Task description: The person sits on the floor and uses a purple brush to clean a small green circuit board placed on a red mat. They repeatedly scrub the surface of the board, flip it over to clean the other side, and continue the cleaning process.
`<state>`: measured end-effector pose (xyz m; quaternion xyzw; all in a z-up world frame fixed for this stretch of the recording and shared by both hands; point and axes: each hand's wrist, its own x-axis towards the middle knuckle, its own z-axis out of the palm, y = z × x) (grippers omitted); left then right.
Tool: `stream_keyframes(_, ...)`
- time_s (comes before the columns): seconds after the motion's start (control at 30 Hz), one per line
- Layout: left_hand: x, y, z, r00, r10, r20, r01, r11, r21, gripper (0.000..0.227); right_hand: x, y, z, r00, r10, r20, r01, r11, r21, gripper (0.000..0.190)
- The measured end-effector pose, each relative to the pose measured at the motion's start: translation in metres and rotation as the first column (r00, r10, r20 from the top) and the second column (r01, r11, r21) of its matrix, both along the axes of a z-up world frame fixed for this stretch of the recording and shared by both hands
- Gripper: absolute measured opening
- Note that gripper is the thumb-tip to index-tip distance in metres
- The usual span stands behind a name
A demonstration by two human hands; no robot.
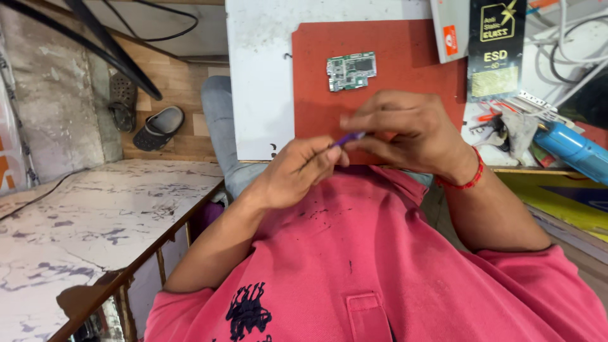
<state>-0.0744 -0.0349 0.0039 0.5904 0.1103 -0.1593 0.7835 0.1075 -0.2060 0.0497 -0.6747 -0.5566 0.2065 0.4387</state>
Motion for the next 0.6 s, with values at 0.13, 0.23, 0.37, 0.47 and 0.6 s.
stream_keyframes(0.13, -0.012, 0.008, 0.005, 0.991, -0.115, 0.062, 0.095, 0.959, 0.267, 0.033, 0.012, -0.004, 0.003, 0.981, 0.171, -0.092, -0.181, 0.977, -0.116, 0.032)
stream_keyframes(0.23, -0.023, 0.016, 0.01, 0.964, -0.157, 0.215, 0.072, 0.932, 0.355, 0.047, 0.023, -0.006, 0.002, 0.946, 0.268, -0.182, -0.292, 0.949, -0.119, 0.042)
stream_keyframes(0.37, -0.028, 0.021, 0.014, 0.96, -0.116, 0.256, 0.005, 0.917, 0.399, 0.043, 0.027, -0.009, 0.001, 0.936, 0.227, -0.27, -0.274, 0.949, -0.153, 0.048)
stream_keyframes(0.47, -0.025, 0.022, 0.013, 0.972, 0.069, 0.225, -0.166, 0.879, 0.447, 0.042, 0.026, 0.003, 0.0, 0.999, 0.013, -0.049, -0.024, 0.974, -0.224, 0.05)
stream_keyframes(0.6, -0.02, 0.027, 0.011, 0.942, 0.252, 0.222, -0.334, 0.641, 0.691, 0.039, 0.012, 0.024, -0.016, 0.888, -0.269, 0.373, 0.345, 0.926, -0.154, 0.052)
